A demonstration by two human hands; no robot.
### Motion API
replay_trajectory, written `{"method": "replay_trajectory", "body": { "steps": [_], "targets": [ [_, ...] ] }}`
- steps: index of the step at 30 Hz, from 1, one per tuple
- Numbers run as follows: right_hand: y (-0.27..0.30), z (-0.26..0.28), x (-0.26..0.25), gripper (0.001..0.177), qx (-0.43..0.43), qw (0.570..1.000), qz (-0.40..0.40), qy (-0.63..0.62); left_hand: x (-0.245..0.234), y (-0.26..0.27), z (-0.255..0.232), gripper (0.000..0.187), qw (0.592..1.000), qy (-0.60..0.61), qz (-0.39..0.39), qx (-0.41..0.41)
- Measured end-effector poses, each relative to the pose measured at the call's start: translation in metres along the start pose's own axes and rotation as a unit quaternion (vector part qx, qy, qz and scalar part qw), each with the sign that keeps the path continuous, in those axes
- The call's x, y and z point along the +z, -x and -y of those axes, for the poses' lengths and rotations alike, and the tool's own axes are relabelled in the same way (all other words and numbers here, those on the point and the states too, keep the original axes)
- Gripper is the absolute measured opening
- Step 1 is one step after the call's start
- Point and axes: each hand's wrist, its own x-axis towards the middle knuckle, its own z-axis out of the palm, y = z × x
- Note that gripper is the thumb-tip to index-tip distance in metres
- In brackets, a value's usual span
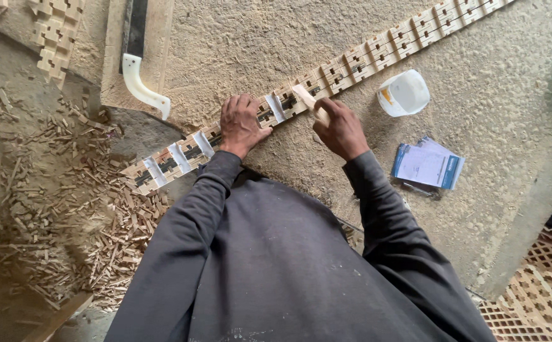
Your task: The person applies white glue to the joints of a long wooden lattice using a small brush. They repeatedly dip the brush into a small white container and spread the glue along the interlocking sections of the lattice.
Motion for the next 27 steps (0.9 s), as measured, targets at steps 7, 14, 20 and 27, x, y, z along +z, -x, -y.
{"method": "replay_trajectory", "body": {
  "steps": [7, 14, 20, 27],
  "targets": [
    [-0.01, -0.004, 0.018, 0.033, 0.023, 0.999, -0.005, 0.029, 0.0, -0.001, 0.0, 0.06, 1.0, 0.003, 0.006, 0.001],
    [0.005, -0.006, 0.047, 0.031, 0.027, 0.997, -0.034, 0.071, -0.006, -0.002, -0.002, 0.059, 1.0, 0.003, 0.011, 0.001],
    [0.035, -0.014, 0.055, 0.035, 0.006, 0.982, -0.03, 0.188, -0.004, -0.002, 0.001, 0.058, 1.0, 0.013, -0.001, 0.008],
    [0.055, -0.026, 0.059, 0.038, -0.025, 0.976, -0.045, 0.21, -0.006, -0.002, 0.001, 0.055, 1.0, 0.019, -0.007, 0.013]
  ]
}}
